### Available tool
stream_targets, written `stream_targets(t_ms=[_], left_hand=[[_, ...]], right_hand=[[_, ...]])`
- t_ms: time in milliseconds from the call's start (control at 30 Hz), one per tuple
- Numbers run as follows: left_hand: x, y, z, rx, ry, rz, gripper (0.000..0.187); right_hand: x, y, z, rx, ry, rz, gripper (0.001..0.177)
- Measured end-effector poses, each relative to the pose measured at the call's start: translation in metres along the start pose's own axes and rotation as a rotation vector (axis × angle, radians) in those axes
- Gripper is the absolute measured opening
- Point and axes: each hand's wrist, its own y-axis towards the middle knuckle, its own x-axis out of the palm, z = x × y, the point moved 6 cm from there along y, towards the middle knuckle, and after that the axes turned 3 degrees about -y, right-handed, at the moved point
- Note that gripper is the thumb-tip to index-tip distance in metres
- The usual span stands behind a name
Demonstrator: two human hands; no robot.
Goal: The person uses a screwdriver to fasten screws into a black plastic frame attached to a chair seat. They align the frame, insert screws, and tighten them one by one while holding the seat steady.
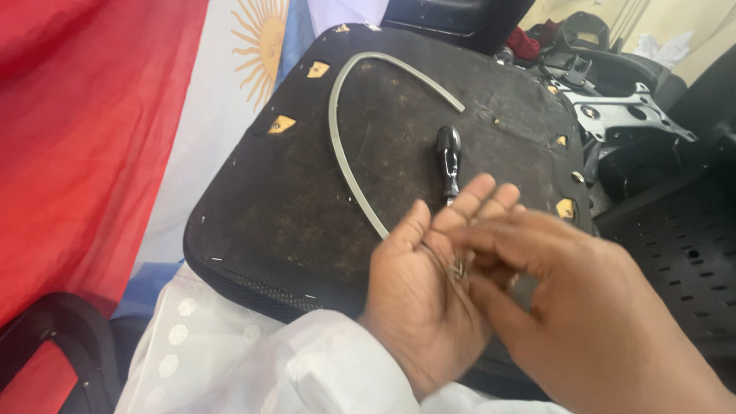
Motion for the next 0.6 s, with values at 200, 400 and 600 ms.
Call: stream_targets(t_ms=[200,400,600], left_hand=[[-0.017,-0.022,-0.037,-0.020,-0.020,0.302,0.073],[-0.019,-0.031,-0.050,-0.069,-0.047,0.303,0.074],[-0.025,-0.047,-0.048,-0.084,-0.066,0.313,0.074]], right_hand=[[0.015,-0.028,0.007,-0.287,-0.300,-0.034,0.041],[0.030,-0.044,0.036,-0.174,-0.293,-0.093,0.032],[0.049,-0.050,0.036,-0.218,-0.173,-0.082,0.023]])
